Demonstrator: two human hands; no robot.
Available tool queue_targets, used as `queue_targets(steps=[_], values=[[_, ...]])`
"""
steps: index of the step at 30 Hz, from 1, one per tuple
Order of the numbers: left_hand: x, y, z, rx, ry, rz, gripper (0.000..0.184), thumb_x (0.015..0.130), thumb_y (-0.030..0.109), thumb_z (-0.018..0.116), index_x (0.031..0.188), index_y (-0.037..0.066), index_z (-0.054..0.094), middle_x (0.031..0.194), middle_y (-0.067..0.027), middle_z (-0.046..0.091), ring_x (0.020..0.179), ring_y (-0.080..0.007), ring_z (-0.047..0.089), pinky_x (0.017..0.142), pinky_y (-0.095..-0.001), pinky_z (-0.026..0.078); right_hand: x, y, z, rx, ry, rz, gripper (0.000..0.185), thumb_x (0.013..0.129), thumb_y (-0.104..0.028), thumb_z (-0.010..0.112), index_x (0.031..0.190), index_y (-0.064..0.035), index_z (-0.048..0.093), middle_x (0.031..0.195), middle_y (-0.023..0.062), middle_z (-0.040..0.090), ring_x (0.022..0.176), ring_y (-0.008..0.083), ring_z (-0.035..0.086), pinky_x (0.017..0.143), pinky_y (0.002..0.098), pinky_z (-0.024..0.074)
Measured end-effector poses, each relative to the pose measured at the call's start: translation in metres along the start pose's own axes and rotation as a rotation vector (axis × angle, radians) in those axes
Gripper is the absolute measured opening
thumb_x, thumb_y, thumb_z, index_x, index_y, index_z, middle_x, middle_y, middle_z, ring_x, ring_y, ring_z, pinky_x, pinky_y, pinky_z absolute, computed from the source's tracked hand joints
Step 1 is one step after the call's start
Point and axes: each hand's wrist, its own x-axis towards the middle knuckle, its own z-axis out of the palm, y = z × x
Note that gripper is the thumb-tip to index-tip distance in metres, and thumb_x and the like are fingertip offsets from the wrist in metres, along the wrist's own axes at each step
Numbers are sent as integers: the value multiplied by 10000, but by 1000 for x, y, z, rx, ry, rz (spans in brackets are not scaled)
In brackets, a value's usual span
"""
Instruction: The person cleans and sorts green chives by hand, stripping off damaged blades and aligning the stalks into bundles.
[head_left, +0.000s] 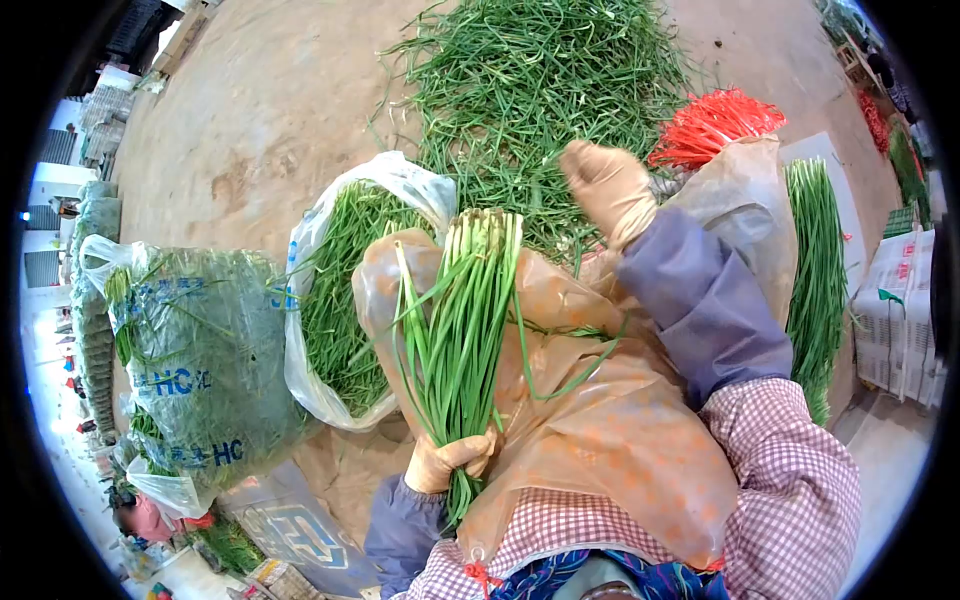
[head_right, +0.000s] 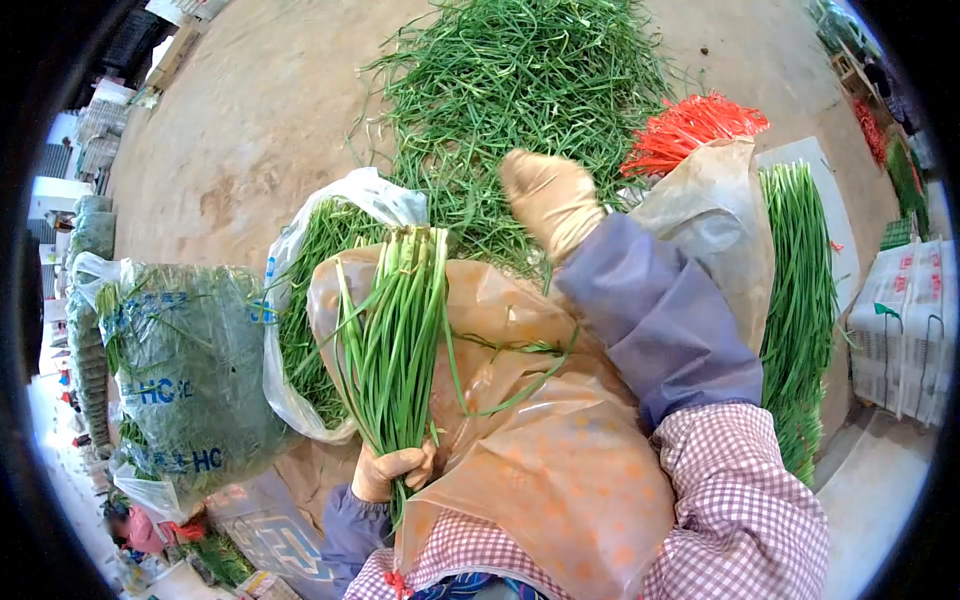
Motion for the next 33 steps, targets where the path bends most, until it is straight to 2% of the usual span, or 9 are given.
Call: queue_targets(steps=[2,5,8,14,17,22,25,27,33], values=[[1,2,1,71,5,22,325,733,173,723,951,-22,582,673,-50,561,472,-110,426,446,-241,300,16,-14,-27,-237,-77,133,218,935,-234,590,1037,-46,629,882,162,668,804,301,653,723,376,522],[2,4,2,161,57,-7,346,733,190,725,968,-27,592,681,-40,564,476,-101,429,448,-233,307,6,-50,-29,470,-140,94,288,865,-208,709,1079,-26,643,918,114,664,845,213,640,772,300,507],[4,3,6,133,80,7,452,694,201,737,1007,-64,547,667,-85,568,434,-131,454,426,-239,373,-7,-89,-36,88,-312,-419,350,791,-232,754,1082,-79,634,965,125,627,885,299,618,784,378,493],[3,-4,3,208,117,19,401,725,183,714,1004,-60,558,660,-72,569,436,-123,448,501,-252,409,-14,-93,5,-210,-104,-532,289,707,-237,731,952,-140,613,976,49,595,917,269,582,839,400,426],[3,1,4,219,100,5,377,737,188,712,988,-53,567,667,-65,574,447,-120,457,501,-245,403,-13,-73,18,-205,-274,-507,251,714,-241,720,912,-147,598,994,31,592,939,273,579,842,414,422],[3,-1,3,213,117,-9,277,766,155,705,954,-21,602,672,-43,576,470,-105,456,463,-234,366,-22,-76,3,-54,-199,-495,255,810,-269,701,1011,-120,655,1051,74,605,1017,290,572,926,439,409],[3,1,7,243,115,11,262,764,141,705,960,-5,608,685,-41,584,482,-106,469,454,-237,366,-20,-71,1,58,-457,-361,261,798,-260,717,1015,-124,667,1096,92,593,1056,316,553,940,440,401],[2,2,11,288,183,4,305,722,162,733,938,-14,607,683,-55,588,472,-118,481,442,-240,361,-17,-73,-3,135,-471,-385,230,779,-236,733,975,-127,680,1094,88,593,1071,322,545,953,442,393],[2,-2,6,305,154,-2,228,793,107,681,986,6,613,697,-24,586,519,-97,485,485,-244,388,-27,-74,4,37,-324,-516,240,750,-123,705,976,-101,629,1033,71,597,990,309,577,940,448,416]])
